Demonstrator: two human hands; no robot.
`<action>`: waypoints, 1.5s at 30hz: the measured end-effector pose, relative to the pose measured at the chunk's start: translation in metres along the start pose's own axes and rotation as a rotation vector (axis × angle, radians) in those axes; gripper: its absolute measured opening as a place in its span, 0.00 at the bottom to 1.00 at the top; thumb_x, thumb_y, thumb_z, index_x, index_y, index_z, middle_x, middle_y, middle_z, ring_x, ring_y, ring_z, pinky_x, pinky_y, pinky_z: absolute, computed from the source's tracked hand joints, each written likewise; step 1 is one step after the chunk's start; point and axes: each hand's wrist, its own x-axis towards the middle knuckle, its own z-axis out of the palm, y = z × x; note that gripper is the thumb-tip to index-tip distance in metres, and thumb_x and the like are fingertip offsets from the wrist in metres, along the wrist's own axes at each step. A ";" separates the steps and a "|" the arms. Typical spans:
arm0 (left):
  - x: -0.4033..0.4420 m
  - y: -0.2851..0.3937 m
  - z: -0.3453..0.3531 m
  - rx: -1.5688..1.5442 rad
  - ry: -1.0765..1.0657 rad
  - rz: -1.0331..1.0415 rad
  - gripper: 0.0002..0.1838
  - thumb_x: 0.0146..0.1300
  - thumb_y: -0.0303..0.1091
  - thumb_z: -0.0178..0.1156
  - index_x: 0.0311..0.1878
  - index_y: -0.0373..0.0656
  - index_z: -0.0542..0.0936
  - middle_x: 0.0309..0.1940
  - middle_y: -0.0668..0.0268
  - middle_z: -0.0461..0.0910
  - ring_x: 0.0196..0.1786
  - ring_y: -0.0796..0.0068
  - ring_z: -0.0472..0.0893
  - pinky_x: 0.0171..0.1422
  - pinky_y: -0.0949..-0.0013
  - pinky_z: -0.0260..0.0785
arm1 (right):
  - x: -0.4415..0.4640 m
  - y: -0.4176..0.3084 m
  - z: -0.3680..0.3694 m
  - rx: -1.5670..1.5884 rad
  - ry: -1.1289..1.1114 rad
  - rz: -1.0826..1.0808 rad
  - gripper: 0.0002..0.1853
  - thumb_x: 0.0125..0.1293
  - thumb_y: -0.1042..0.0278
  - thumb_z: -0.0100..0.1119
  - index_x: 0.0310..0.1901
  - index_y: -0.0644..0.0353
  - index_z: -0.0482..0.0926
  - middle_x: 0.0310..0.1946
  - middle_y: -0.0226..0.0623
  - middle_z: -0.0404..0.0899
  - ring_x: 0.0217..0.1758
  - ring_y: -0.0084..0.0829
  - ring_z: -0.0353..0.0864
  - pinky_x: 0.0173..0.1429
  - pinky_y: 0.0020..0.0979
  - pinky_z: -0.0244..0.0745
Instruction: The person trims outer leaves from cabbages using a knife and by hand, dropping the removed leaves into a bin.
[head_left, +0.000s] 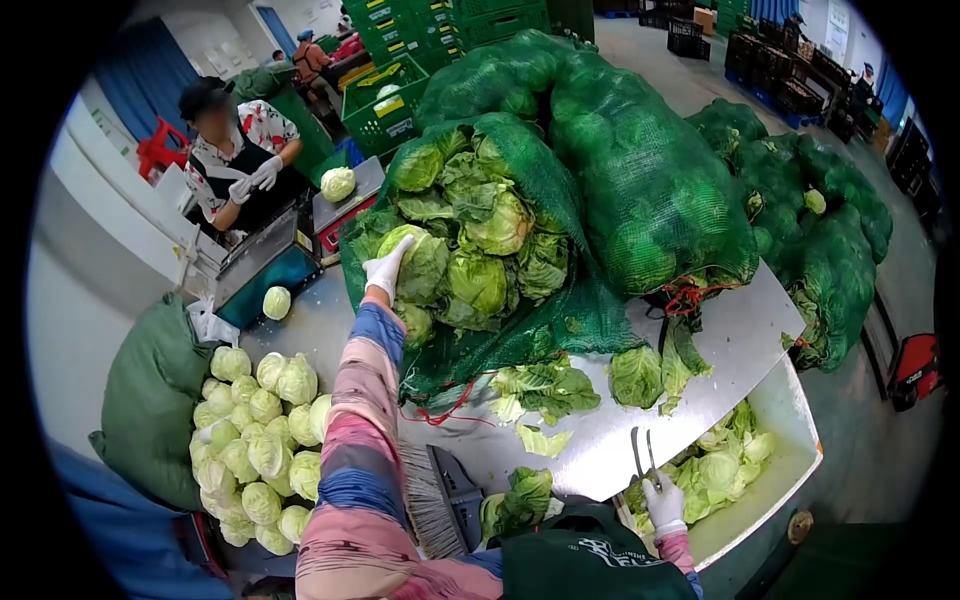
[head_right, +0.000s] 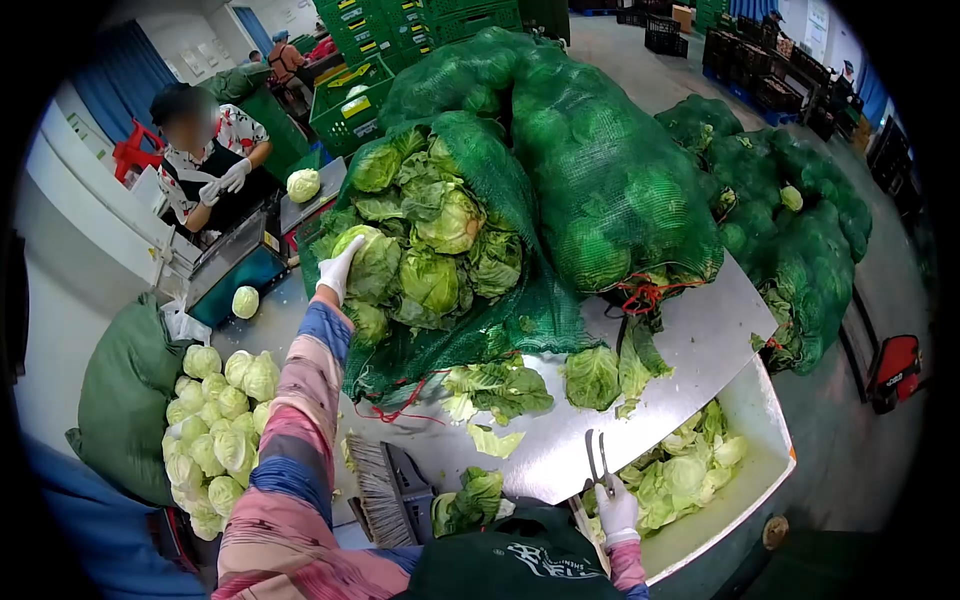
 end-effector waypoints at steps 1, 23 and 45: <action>0.002 -0.009 -0.002 -0.069 -0.011 0.063 0.67 0.36 0.59 0.79 0.66 0.19 0.52 0.62 0.48 0.68 0.57 0.62 0.76 0.57 0.63 0.72 | -0.002 -0.019 -0.005 0.035 -0.006 0.037 0.20 0.64 0.67 0.62 0.54 0.70 0.76 0.24 0.38 0.79 0.16 0.23 0.77 0.22 0.26 0.70; 0.017 -0.017 -0.010 -0.245 -0.274 0.152 0.63 0.34 0.51 0.82 0.67 0.24 0.56 0.59 0.50 0.73 0.57 0.63 0.77 0.59 0.66 0.71 | -0.036 -0.030 -0.021 -0.178 0.176 0.037 0.20 0.60 0.58 0.64 0.50 0.60 0.81 0.27 0.48 0.82 0.26 0.43 0.84 0.33 0.39 0.77; -0.381 -0.123 0.099 -0.378 -1.151 0.329 0.47 0.41 0.35 0.80 0.63 0.37 0.61 0.55 0.58 0.73 0.57 0.68 0.74 0.63 0.66 0.67 | 0.018 -0.092 -0.044 -0.091 0.269 -0.006 0.17 0.63 0.56 0.56 0.49 0.56 0.77 0.33 0.54 0.81 0.38 0.55 0.81 0.43 0.46 0.76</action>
